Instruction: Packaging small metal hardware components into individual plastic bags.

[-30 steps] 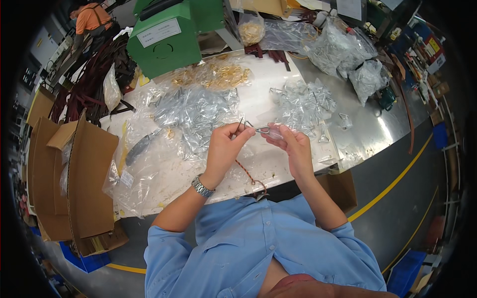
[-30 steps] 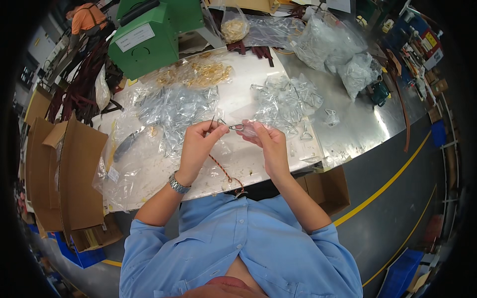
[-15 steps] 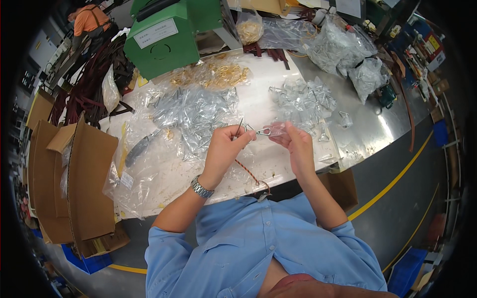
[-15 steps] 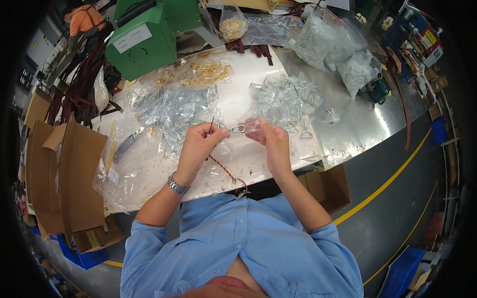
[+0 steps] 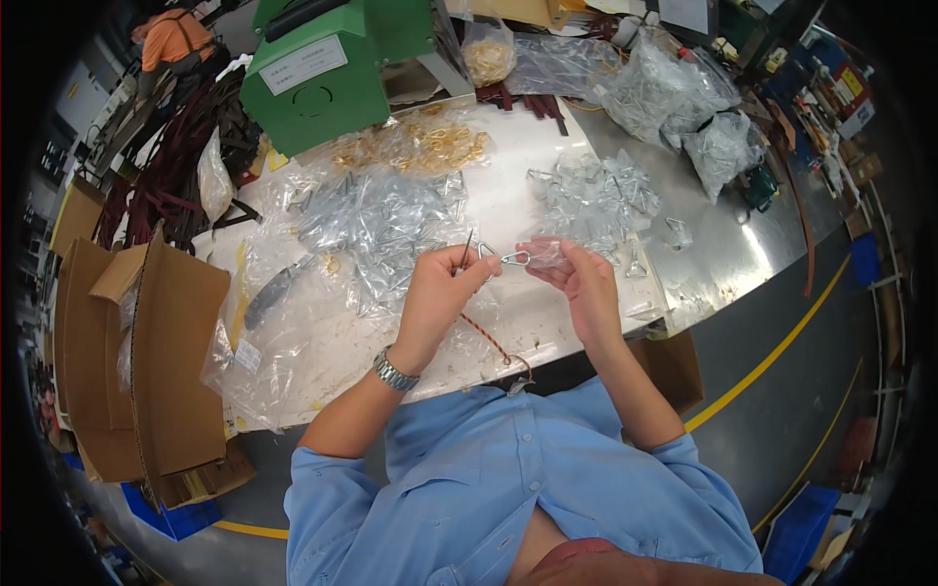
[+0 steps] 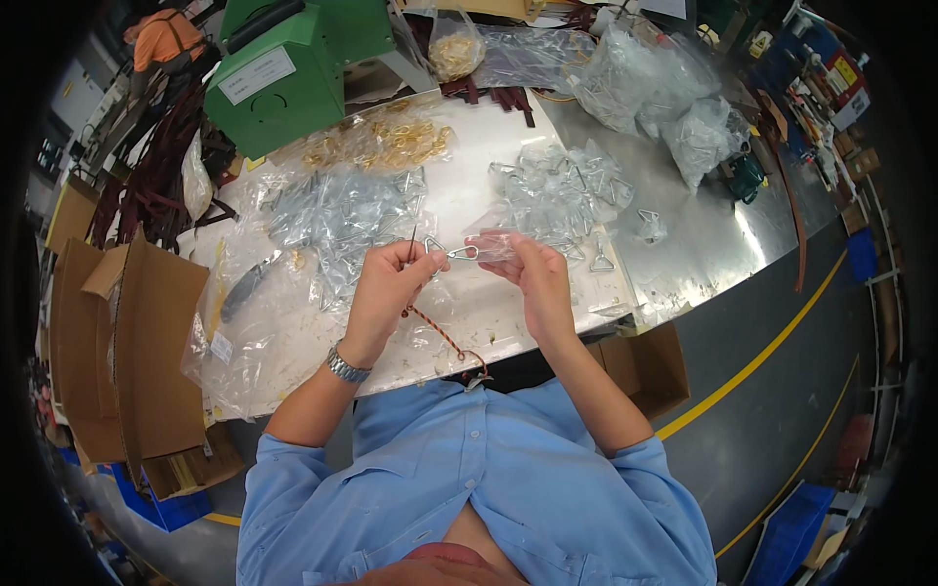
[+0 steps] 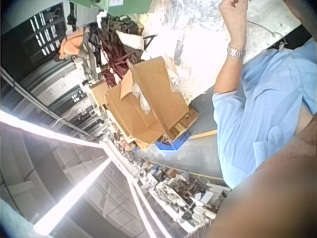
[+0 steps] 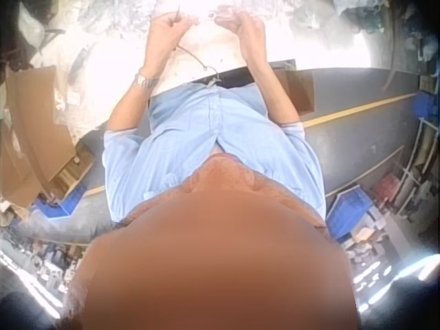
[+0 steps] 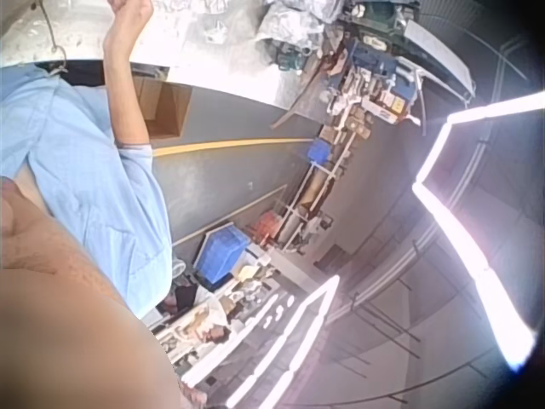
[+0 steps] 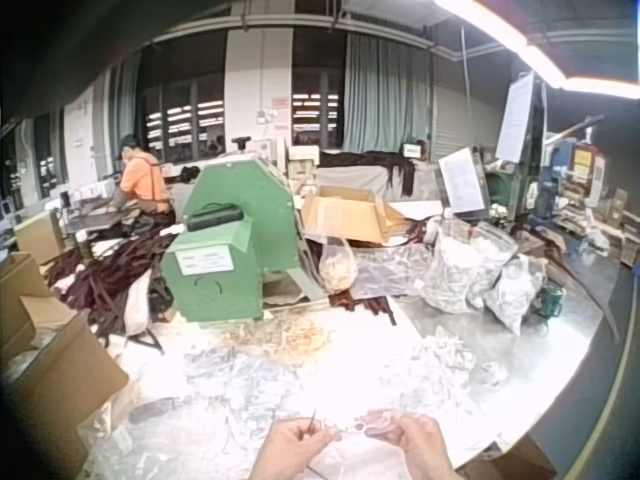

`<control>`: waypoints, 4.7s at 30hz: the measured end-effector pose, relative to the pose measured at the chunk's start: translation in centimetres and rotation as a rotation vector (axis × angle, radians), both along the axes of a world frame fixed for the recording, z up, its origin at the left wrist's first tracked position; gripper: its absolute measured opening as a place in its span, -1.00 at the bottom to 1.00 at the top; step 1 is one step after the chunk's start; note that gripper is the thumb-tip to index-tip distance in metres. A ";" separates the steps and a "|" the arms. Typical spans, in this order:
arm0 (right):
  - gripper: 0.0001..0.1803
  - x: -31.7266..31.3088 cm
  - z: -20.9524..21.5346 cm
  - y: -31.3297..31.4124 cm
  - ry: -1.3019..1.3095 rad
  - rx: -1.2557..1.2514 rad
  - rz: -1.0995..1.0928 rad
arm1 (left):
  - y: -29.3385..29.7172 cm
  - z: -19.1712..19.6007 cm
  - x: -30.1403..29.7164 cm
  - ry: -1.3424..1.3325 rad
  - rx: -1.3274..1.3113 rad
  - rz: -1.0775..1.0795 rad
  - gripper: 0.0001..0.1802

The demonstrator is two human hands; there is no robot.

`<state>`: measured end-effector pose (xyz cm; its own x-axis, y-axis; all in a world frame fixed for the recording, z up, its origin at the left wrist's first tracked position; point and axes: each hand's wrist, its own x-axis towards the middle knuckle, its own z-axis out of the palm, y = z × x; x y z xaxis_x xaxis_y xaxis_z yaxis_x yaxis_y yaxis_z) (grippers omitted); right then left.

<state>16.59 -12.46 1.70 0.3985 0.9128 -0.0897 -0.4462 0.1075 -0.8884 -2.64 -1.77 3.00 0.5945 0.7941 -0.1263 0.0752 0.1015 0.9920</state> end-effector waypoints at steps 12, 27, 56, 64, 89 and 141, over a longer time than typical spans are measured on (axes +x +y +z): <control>-0.70 -2.5 -1.4 0.1 0.164 -0.042 0.045 | -1.2 -0.7 0.6 -0.069 -0.077 -0.063 -0.67; -0.67 -0.1 0.4 -1.2 0.057 -0.033 0.258 | 2.0 1.3 -0.8 -0.128 -0.028 -0.171 -0.74; -0.71 1.2 3.2 -4.4 -0.276 -0.124 0.480 | 3.6 -0.6 -1.1 -0.343 -0.272 -0.129 -0.75; -0.68 0.0 4.7 -6.6 -0.454 -0.178 0.452 | 0.2 1.9 -0.9 -0.123 -0.089 -0.840 -0.61; -0.73 -2.8 4.2 -9.6 -0.848 -0.250 0.177 | -2.1 0.1 0.3 -0.217 -0.302 -0.989 -0.36; -0.92 3.1 2.0 16.4 -2.314 0.907 0.687 | 5.7 0.5 -3.5 -0.185 -0.027 0.120 -0.75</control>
<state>19.73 3.92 3.68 -0.8801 0.4657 0.0923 0.4694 0.8244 0.3163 -6.09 3.96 3.52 0.5110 0.8584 -0.0457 -0.1223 0.1252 0.9846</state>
